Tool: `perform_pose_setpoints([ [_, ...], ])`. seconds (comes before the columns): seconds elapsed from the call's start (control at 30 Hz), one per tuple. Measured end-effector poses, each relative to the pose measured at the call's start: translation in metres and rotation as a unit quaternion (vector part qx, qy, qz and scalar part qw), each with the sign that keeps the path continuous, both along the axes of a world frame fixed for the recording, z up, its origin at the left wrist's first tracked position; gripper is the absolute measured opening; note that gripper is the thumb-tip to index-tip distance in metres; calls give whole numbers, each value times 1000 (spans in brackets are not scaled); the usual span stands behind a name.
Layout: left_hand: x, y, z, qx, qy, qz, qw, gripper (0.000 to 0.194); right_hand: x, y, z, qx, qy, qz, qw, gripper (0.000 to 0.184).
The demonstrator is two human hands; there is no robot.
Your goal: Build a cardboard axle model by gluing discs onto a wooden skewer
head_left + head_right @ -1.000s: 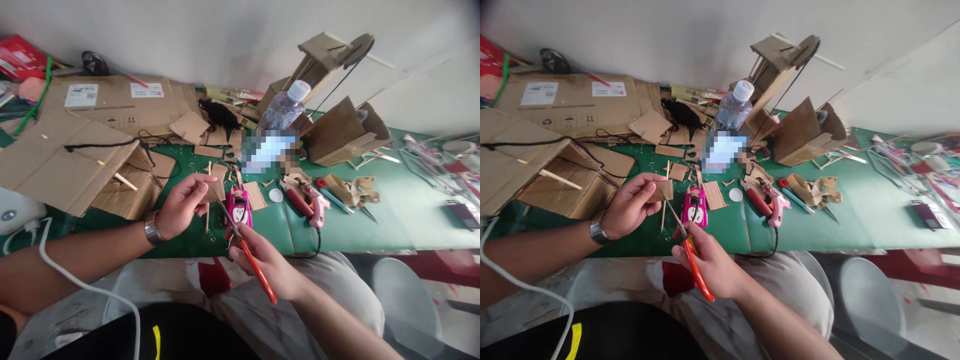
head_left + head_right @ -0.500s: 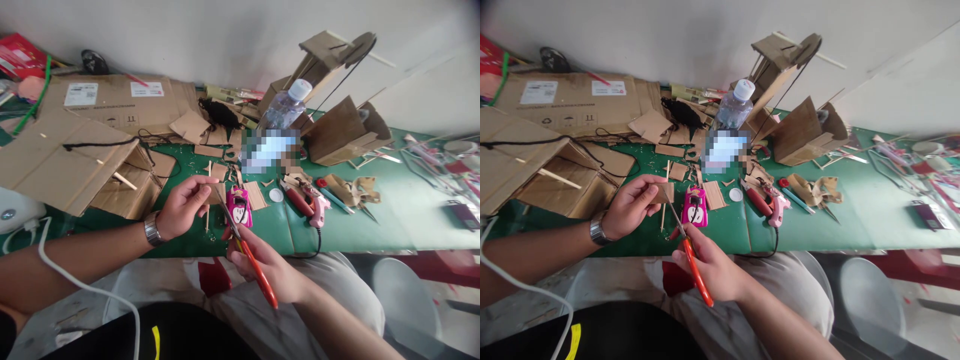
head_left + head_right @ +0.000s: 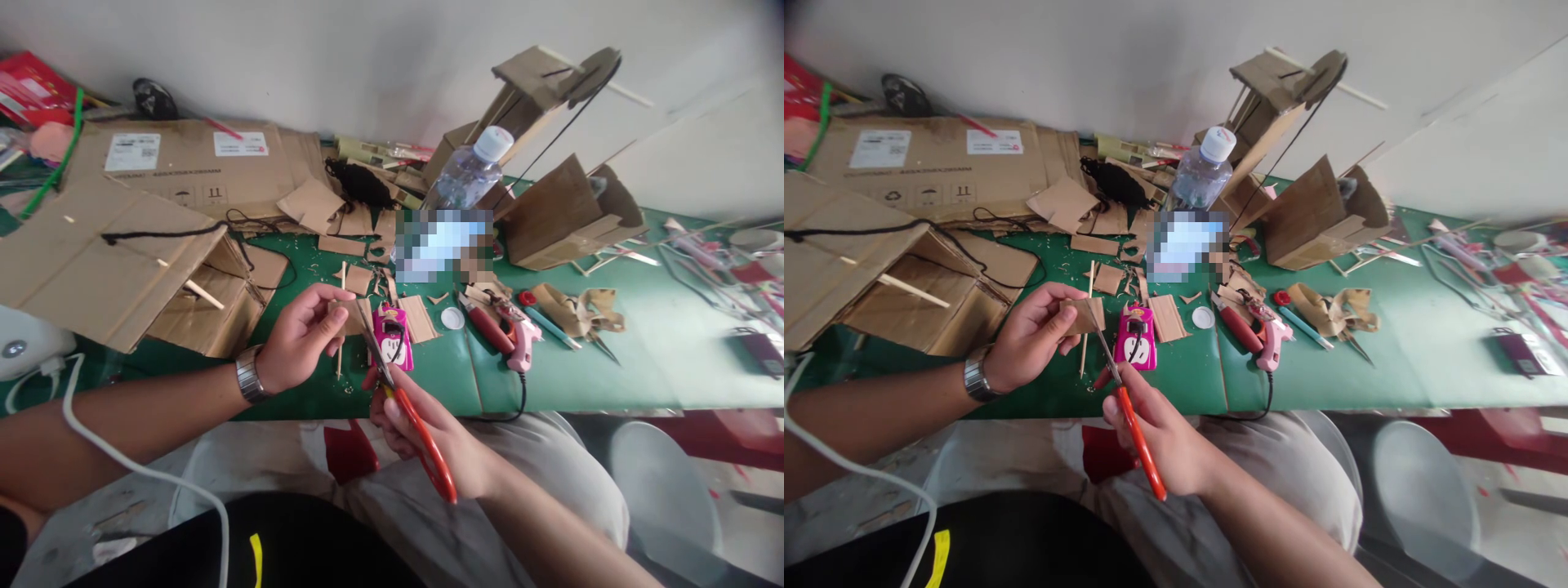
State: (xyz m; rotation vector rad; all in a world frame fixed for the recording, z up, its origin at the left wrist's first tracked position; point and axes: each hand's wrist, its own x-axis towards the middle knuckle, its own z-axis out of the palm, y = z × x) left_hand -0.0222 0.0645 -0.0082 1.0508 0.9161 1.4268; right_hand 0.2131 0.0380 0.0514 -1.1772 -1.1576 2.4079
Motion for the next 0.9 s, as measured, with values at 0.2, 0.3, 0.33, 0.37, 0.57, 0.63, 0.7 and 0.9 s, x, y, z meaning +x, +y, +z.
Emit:
perform_pose_setpoints([
  [0.2,1,0,-1,5,2,-1,1000,30,0,0,-1,-36,22,-26,999,60],
  [0.3,0,0,-1,5,5,0,1000,30,2,0,-2,-23,19,-10,1000,58],
  [0.33,0,-1,-1,3,5,1,1000,30,3,1,-1,-15,15,-4,1000,57],
  [0.37,0,-1,-1,2,5,3,1000,30,3,1,-1,-5,10,2,1000,57],
  [0.57,1,-1,-1,-7,1,17,1000,29,2,2,-1,24,3,3,1000,57],
  [0.63,1,0,-1,-4,1,16,1000,29,1,2,-1,13,8,-6,1000,57],
  [0.7,1,0,-2,-3,4,16,1000,29,0,1,-1,7,8,-12,1000,59],
  [0.9,1,0,-1,1,9,17,1000,29,1,1,-1,15,0,-6,1000,58],
])
